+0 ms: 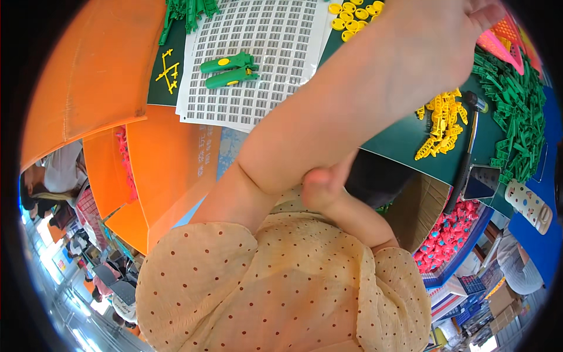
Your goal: Assemble yellow plastic components into green plastic bases at a workbench.
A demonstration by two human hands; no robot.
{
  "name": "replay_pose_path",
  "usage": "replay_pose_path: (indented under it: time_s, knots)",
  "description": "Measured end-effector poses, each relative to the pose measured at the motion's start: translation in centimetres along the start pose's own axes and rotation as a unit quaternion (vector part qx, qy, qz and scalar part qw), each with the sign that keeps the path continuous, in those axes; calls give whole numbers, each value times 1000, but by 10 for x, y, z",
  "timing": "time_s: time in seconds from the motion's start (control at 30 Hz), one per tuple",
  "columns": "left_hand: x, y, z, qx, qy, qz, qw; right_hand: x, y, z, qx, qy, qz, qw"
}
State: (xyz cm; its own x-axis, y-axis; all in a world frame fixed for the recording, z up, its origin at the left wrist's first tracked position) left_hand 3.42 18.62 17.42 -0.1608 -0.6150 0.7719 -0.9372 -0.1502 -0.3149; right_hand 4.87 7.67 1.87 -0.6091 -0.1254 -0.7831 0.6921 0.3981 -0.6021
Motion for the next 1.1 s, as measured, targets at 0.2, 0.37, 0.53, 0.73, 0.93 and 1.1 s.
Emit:
replay_pose_path:
  time_s: [0.2, 0.37, 0.53, 0.73, 0.93, 1.1]
  knots:
    - [-19, -20, 12, -40, 155, 186, 969, 20, -23, -1, -190, -178, -34, 965]
    - [-32, -37, 28, -74, 278, 319, 903, -82, 12, -62, -61, 14, -137, 989]
    - [-24, -50, 50, -220, -136, -110, 960, -114, 48, -78, -62, 41, -196, 978]
    - [-19, -64, 155, -256, -168, -258, 917, -175, 110, -99, -60, 88, -260, 960]
    - [-27, -54, 197, -281, -30, -113, 953, -205, 78, -103, -83, 178, -132, 972]
    - [-64, -48, 161, -191, 248, 63, 948, -177, 61, -95, 33, 119, 38, 992]
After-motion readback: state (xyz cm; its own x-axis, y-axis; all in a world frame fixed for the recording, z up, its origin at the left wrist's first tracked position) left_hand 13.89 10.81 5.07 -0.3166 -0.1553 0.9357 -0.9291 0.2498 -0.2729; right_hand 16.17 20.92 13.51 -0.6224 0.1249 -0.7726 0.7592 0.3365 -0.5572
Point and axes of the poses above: each hand's wrist, its own z-axis away from the middle knuckle, its own y-axis out of the back of the hand, x = y × z, the point moved 9 cm from there along -z, towards the middle knuckle, and after that the axes turned 2 degrees about -y, right-handed, at the moved point
